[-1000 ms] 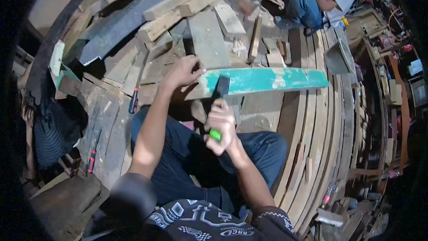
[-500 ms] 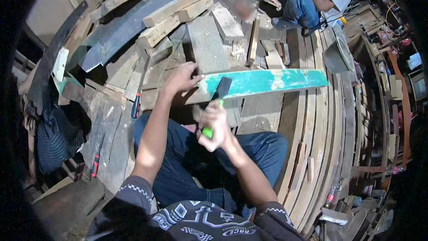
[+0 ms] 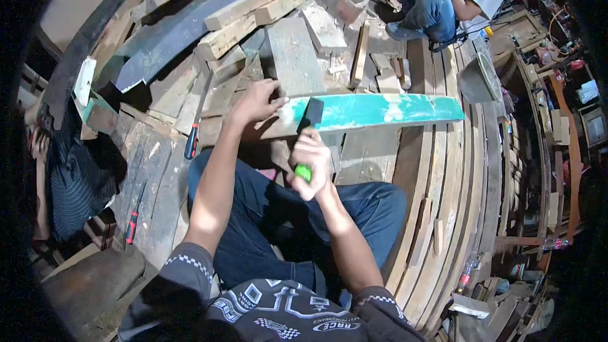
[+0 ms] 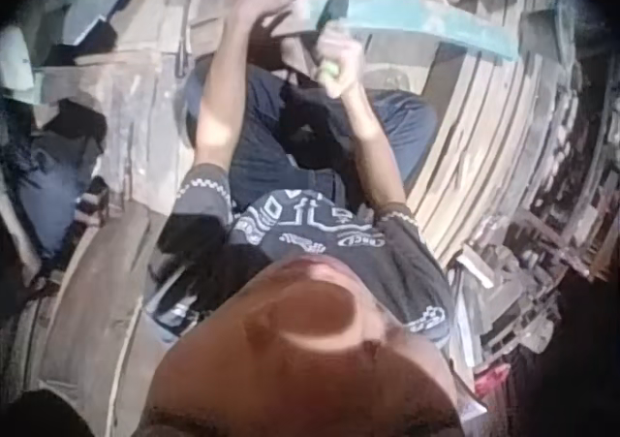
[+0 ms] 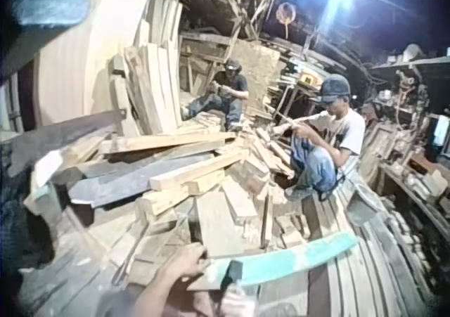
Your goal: Chiseling and sanding a wooden board in a workshop.
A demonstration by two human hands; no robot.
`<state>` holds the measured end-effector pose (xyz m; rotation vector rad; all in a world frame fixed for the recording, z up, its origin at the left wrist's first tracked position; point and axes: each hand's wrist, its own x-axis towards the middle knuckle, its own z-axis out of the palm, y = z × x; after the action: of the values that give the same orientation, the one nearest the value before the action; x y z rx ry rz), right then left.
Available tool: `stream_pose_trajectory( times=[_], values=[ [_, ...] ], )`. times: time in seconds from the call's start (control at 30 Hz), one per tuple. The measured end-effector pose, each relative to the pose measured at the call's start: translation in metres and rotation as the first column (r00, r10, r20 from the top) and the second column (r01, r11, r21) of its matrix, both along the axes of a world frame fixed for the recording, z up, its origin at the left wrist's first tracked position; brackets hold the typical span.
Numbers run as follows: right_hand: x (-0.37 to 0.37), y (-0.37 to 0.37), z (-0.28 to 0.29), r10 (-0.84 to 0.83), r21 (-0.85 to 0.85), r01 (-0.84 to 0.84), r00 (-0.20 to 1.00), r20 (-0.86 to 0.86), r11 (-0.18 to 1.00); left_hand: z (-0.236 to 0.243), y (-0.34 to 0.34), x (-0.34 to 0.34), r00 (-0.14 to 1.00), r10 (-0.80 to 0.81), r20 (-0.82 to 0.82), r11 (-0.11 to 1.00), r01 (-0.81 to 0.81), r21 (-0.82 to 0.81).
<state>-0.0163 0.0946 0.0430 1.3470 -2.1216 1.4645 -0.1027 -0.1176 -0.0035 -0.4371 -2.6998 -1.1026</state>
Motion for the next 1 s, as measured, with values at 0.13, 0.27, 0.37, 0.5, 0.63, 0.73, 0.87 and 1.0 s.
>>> stream_pose_trajectory(
  times=[0.13, 0.27, 0.37, 0.5, 0.63, 0.73, 0.87, 1.0],
  values=[
    [0.021, -0.018, -0.005, 0.006, 0.043, -0.006, 1.000, -0.008, 0.999, -0.007, 0.000, 0.002, 0.999, 0.007, -0.042, 0.999, -0.006, 0.031],
    [0.014, -0.007, -0.011, 0.031, 0.074, -0.026, 0.997, -0.067, 0.997, -0.010, -0.003, 0.000, 0.995, 0.006, -0.098, 1.000, -0.004, 0.013],
    [-0.004, -0.004, -0.008, -0.121, 0.078, 0.123, 0.992, -0.026, 0.989, 0.002, -0.002, 0.002, 1.000, 0.012, -0.016, 0.999, -0.012, 0.053],
    [0.019, -0.011, -0.012, 0.028, 0.060, -0.027, 1.000, -0.009, 0.998, -0.012, -0.002, 0.000, 0.999, 0.037, -0.021, 0.999, -0.037, -0.010],
    [-0.007, 0.010, -0.003, -0.039, 0.097, 0.042, 0.999, -0.029, 0.994, 0.001, -0.002, -0.002, 1.000, 0.006, 0.007, 1.000, -0.006, 0.023],
    [-0.012, 0.004, 0.001, -0.079, 0.124, 0.080, 0.997, -0.018, 0.989, -0.006, 0.000, -0.002, 0.999, -0.010, 0.039, 1.000, 0.009, 0.025],
    [0.014, -0.003, -0.001, 0.050, 0.050, -0.050, 0.999, 0.005, 0.998, -0.008, -0.001, 0.003, 0.999, 0.034, 0.041, 0.999, -0.034, 0.011],
    [-0.005, 0.006, 0.017, -0.014, -0.088, 0.023, 0.995, 0.101, 0.996, 0.008, 0.008, 0.000, 0.998, -0.003, 0.061, 1.000, 0.003, 0.001]
  ],
)
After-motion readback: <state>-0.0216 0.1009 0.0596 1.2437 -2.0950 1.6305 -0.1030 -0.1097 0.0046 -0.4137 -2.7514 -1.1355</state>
